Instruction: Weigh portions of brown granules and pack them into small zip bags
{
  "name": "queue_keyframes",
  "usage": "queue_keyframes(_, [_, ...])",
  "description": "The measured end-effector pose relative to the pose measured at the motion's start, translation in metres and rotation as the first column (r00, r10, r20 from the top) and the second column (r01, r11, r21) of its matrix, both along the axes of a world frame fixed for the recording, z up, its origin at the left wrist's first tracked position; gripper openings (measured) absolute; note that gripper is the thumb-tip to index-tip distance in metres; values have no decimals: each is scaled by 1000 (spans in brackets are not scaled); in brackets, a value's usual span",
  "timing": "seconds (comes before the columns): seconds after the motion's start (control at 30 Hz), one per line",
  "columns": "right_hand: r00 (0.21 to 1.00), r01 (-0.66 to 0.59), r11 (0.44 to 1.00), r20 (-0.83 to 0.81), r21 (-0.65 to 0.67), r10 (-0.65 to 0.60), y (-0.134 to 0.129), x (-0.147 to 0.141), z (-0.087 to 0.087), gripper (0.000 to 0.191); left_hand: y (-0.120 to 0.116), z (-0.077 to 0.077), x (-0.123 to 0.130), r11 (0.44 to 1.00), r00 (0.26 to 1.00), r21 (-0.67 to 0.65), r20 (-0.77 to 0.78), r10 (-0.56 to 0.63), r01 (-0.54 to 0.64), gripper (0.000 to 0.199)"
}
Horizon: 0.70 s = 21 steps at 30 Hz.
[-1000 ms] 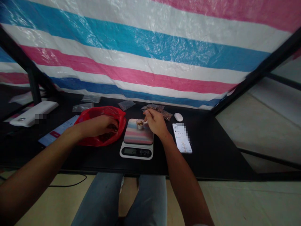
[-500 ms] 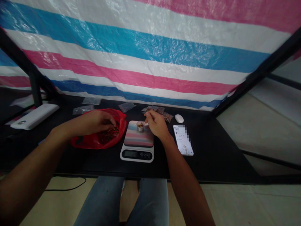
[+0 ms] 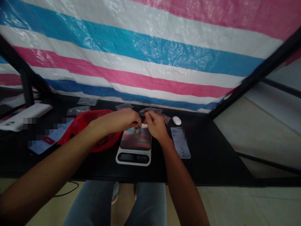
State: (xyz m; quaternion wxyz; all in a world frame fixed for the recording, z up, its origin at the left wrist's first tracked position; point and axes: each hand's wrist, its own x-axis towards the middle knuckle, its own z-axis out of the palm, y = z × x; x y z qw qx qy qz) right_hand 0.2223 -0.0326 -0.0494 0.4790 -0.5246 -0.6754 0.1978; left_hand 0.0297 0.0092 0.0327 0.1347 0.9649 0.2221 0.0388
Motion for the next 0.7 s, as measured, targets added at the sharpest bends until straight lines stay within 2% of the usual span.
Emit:
queue_keyframes(0.17, [1000, -3, 1000, -18, 8, 3, -2, -1, 3, 35, -5, 5, 3, 1000, 999, -18, -36, 9, -10, 25])
queue_keyframes(0.4, [999, 22, 997, 42, 71, -25, -5, -2, 8, 34, -8, 17, -3, 991, 996, -133, 92, -20, 32, 28])
queue_keyframes(0.53, [998, 45, 997, 39, 60, -47, -4, -2, 8, 35, -2, 24, -31, 998, 983, -59, 179, 42, -32, 27])
queue_keyframes(0.7, [994, 79, 994, 63, 77, -84, -2, 0, 4, 36, 15, 25, -87, 958, 957, 36, 81, 279, -283, 27])
